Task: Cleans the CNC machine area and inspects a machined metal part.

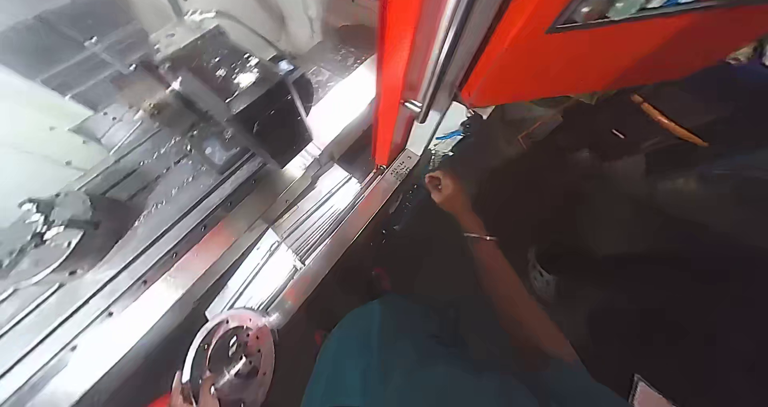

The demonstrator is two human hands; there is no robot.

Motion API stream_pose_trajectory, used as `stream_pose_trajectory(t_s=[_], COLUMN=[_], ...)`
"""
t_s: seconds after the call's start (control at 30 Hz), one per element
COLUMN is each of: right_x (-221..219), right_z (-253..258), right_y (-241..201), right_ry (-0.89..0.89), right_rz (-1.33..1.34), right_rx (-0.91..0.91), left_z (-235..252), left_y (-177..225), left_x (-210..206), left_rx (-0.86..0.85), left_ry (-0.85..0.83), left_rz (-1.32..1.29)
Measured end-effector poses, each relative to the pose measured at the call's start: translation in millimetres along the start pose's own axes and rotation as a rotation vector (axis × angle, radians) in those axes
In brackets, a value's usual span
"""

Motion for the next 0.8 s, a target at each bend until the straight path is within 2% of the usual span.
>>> stream_pose_trajectory(t_s=[0.07,0.17,0.27,0.4,0.53,0.63,0.73,0.8], right_x=[-46,-116,-182,-248,-302,-329,-345,-348], right_z=[-15,-59,-123,-205,-256,-278,-291,-293], right_y=[-33,-113,-203,-282,-295,-284,-274,-275], right_ry=[-0.153,-0.416,-0.717,-0.941,-0.895,-0.885,-0.677,-0.599], right_rz=[0.002,0.036,0.006,-0.012,-0.224,-0.461,-0.536,-0.537], right_rx=[0.168,0.413,0.676,1.090,1.380,1.438,1.500,1.518], left_z=[-10,-12,-9,1,1,0,2,5], left_y=[28,37,31,5,-6,-12,-14,-13], left_x=[4,4,12,20,20,14,12,12], left_rx=[0.099,0.169,0.224,0.269,0.324,0.371,0.362,0.323], left_ry=[-0.025,-0.046,-0.118,-0.250,-0.319,-0.351,-0.401,-0.422], left_rz=[-0.003,-0.081,-0.247,-0.316,-0.361,-0.431,-0.495,-0.458])
Point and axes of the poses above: each hand's wrist, its own z-axis towards the middle knuckle, its own x-axis out of the back of the hand, y = z × x, the point moved 3 cm from there along z, towards the middle knuckle, and after that the axes turned 4 degrees about x, right-handed, at the moved point
